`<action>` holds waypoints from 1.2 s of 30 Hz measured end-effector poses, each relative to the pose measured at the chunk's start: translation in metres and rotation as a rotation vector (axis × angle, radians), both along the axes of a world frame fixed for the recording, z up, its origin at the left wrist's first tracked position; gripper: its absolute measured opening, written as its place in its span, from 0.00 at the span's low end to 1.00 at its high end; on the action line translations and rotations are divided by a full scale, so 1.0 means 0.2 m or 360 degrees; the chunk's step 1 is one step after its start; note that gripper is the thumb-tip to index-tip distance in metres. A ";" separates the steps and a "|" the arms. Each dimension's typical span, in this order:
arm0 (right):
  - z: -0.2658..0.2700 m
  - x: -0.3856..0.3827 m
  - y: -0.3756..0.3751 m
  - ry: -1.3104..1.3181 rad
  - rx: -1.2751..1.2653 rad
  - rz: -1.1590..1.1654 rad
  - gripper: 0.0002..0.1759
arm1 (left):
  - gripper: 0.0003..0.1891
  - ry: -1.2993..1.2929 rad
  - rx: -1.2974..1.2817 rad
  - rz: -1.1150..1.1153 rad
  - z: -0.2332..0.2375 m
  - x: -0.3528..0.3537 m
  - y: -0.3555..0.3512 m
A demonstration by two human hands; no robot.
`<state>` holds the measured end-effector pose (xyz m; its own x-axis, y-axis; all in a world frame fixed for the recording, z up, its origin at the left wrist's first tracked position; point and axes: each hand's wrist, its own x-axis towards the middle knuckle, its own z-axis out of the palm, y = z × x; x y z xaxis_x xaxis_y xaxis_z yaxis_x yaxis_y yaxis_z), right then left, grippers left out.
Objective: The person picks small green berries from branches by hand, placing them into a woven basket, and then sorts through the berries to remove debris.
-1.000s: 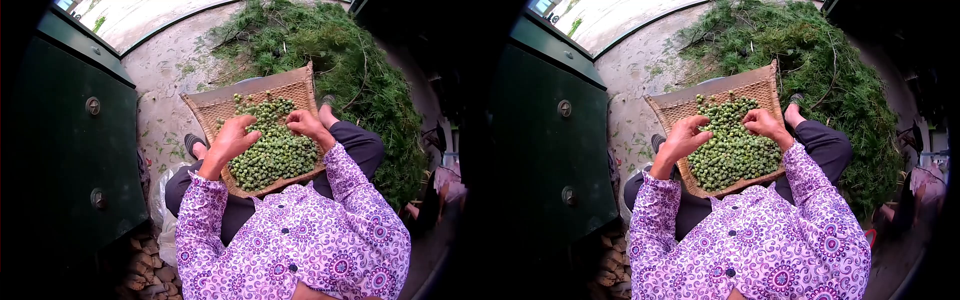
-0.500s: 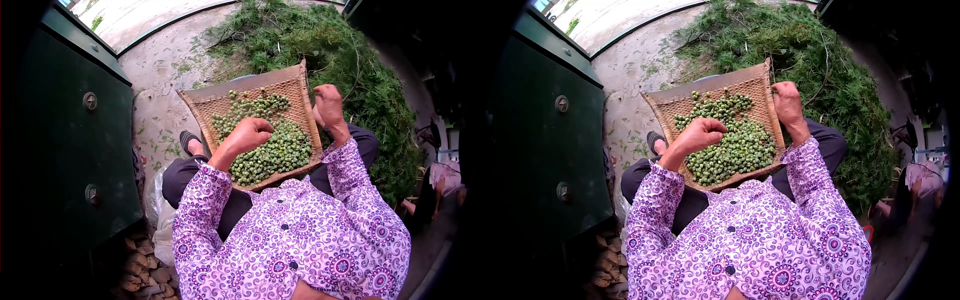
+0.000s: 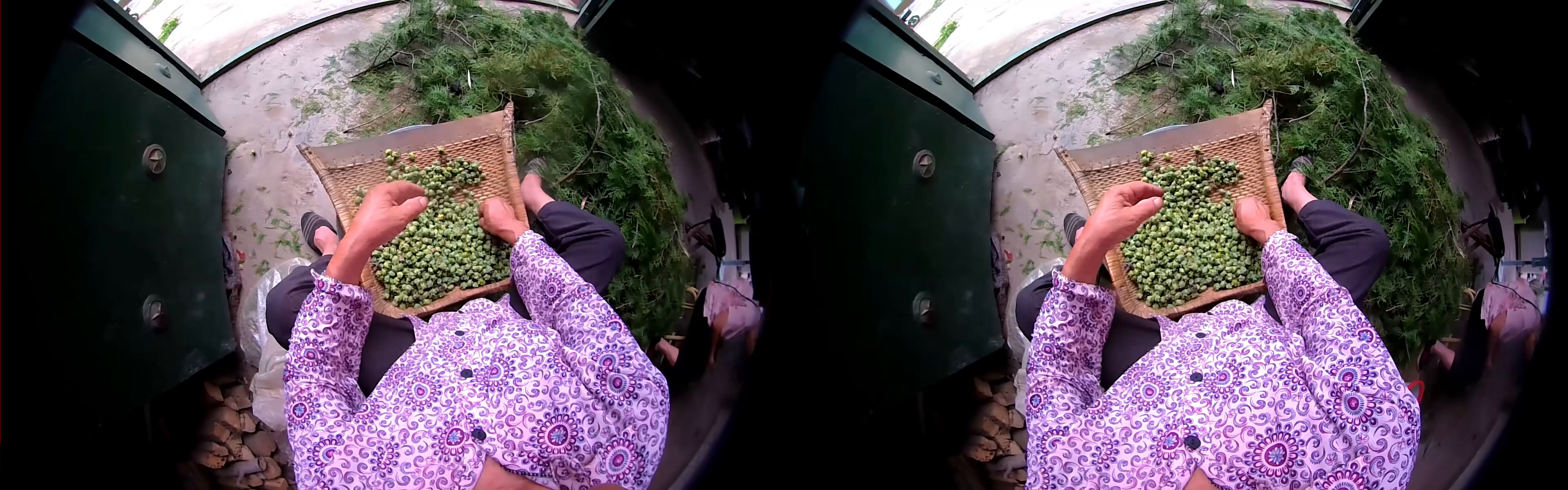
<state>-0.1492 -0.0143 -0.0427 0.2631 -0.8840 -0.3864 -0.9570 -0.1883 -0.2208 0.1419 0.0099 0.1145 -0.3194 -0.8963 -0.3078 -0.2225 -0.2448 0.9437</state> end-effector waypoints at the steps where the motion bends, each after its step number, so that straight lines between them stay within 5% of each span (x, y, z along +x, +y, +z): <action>1: -0.02 0.00 -0.01 -0.0005 -0.0002 0.0012 0.08 | 0.15 0.0034 -0.0031 0.0043 -0.01 0.01 0.00; 9: -0.09 -0.12 -0.16 -0.0357 -0.0167 -0.0349 0.11 | 0.14 0.0267 -0.0033 0.0260 0.02 0.09 0.04; 12: -0.06 -0.02 -0.25 0.0127 -0.0099 -0.0198 0.08 | 0.13 0.0217 -0.0058 0.0286 0.02 0.13 0.05; 21: -0.09 0.10 -0.29 0.0266 0.0003 -0.0374 0.10 | 0.12 0.0149 -0.0077 0.0416 0.07 0.15 0.02; 29: 0.00 0.15 -0.31 -0.0624 0.0027 0.0077 0.13 | 0.13 0.0219 -0.0145 0.0430 0.08 0.14 0.03; 33: 0.22 0.59 -0.17 -0.0724 -0.0082 0.0545 0.23 | 0.12 0.0243 -0.0122 0.0427 0.06 0.14 0.03; 36: 0.05 0.89 -0.07 -0.0951 -0.0202 0.0956 0.29 | 0.12 0.0280 -0.0193 0.0447 0.06 0.14 0.02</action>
<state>0.0280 -0.0279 -0.0327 0.8287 -0.5566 0.0588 -0.4166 -0.6836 -0.5992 0.1702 0.0147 0.1267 -0.0941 -0.9833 -0.1559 0.0060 -0.1572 0.9875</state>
